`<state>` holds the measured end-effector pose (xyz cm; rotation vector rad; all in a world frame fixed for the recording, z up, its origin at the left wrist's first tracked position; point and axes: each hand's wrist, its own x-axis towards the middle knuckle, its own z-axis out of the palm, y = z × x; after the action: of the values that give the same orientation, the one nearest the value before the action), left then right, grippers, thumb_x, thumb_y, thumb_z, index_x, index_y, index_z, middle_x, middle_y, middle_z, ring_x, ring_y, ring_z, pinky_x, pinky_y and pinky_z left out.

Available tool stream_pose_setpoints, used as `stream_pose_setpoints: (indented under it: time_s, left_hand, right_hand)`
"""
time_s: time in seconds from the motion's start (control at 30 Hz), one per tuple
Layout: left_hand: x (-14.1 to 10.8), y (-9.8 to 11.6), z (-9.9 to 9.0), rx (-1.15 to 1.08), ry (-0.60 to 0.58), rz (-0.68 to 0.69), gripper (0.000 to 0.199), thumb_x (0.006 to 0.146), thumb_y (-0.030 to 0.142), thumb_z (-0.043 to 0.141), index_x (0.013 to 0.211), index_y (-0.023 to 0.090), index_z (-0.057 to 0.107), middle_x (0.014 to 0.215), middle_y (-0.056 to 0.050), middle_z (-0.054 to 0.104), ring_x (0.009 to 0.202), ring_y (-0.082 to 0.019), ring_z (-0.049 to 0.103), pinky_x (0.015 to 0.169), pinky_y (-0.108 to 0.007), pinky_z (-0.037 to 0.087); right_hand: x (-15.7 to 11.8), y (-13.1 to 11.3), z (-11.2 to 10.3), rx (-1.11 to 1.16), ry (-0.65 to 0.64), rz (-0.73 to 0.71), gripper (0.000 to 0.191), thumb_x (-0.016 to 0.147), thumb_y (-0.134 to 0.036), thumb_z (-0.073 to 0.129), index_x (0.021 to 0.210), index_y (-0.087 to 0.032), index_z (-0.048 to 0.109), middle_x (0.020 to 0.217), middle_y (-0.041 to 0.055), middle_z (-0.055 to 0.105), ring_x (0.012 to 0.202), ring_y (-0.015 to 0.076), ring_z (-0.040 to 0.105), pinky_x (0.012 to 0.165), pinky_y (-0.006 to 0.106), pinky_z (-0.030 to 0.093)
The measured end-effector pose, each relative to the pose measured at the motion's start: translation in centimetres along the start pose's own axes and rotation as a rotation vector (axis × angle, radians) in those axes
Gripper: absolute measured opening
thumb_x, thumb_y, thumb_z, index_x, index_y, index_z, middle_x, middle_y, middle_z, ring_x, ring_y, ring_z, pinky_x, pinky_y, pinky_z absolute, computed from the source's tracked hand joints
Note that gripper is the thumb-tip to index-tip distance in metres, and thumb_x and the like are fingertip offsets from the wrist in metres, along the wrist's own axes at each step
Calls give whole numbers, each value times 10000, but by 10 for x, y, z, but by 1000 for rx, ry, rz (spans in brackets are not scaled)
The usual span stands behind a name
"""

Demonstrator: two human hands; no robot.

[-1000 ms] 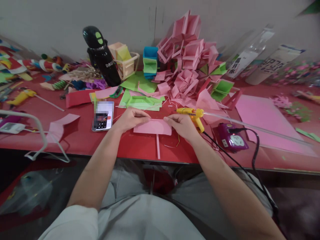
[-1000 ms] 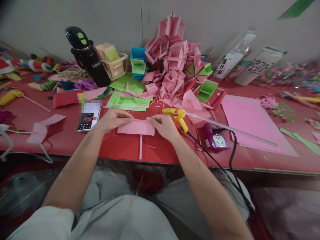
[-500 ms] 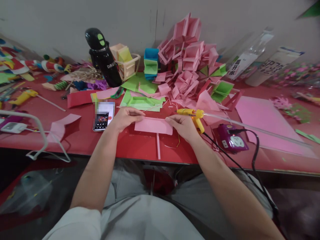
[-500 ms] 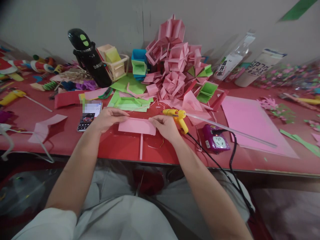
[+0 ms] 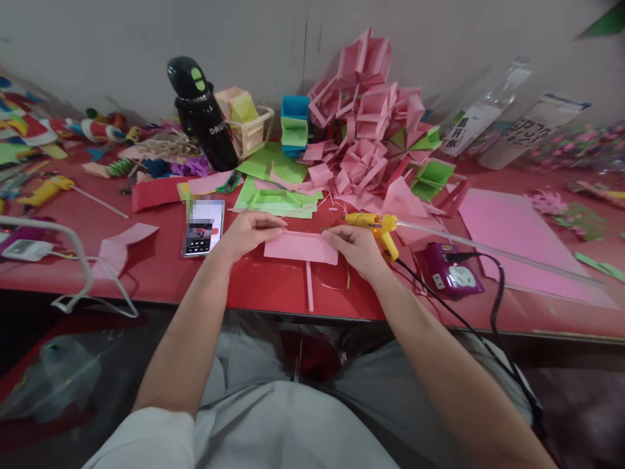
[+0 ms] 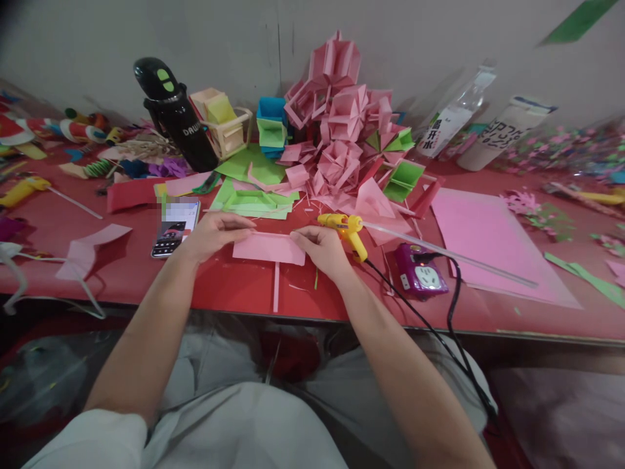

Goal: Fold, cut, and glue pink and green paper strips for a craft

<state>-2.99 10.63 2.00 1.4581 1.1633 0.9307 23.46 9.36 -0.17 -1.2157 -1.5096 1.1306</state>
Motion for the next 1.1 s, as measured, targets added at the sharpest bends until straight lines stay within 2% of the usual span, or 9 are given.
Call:
stream_pose_setpoints:
  time_s: [0.17, 0.4, 0.57, 0.7, 0.87, 1.1]
  left_hand:
    - [2, 2, 11, 82, -51, 2, 266, 751, 444, 807, 875, 209, 809, 923, -68, 789, 902, -222, 709, 812, -328, 543]
    - [7, 1, 19, 93, -95, 56, 233, 762, 408, 801, 875, 204, 805, 939, -64, 792, 887, -203, 713, 833, -329, 542]
    - [10, 1, 28, 114, -111, 121, 243, 790, 412, 769, 879, 187, 793, 902, -65, 782, 837, -189, 706, 784, -313, 537]
    - [11, 2, 34, 129, -145, 131, 243, 786, 399, 768, 891, 181, 795, 906, -67, 785, 849, -195, 714, 803, -313, 549]
    - [11, 3, 35, 143, -161, 134, 230, 773, 387, 780, 862, 177, 802, 886, -68, 791, 838, -196, 726, 802, -309, 564]
    - [10, 4, 28, 91, -159, 42, 252, 746, 389, 810, 895, 186, 811, 922, -71, 794, 861, -200, 721, 802, -316, 554]
  right_hand:
    - [-1, -2, 2, 17, -28, 9, 355, 746, -532, 774, 820, -184, 772, 796, 37, 757, 696, 174, 642, 635, 298, 502]
    - [-1, -7, 5, -35, -54, -18, 353, 767, -534, 758, 845, -191, 785, 804, 42, 761, 689, 179, 651, 635, 309, 512]
    - [-2, -11, 8, -86, -77, -72, 268, 786, -469, 762, 827, -206, 788, 879, 57, 786, 835, 218, 704, 771, 343, 551]
    - [-1, -10, 10, -82, -81, -90, 240, 797, -442, 747, 802, -203, 779, 850, 55, 781, 822, 216, 710, 766, 339, 554]
    - [-1, -9, 11, -78, -80, -108, 215, 792, -409, 749, 786, -196, 770, 824, 48, 778, 798, 207, 711, 748, 323, 557]
    - [0, -7, 7, -67, -65, -88, 235, 792, -426, 748, 804, -193, 778, 843, 48, 786, 806, 212, 716, 761, 328, 562]
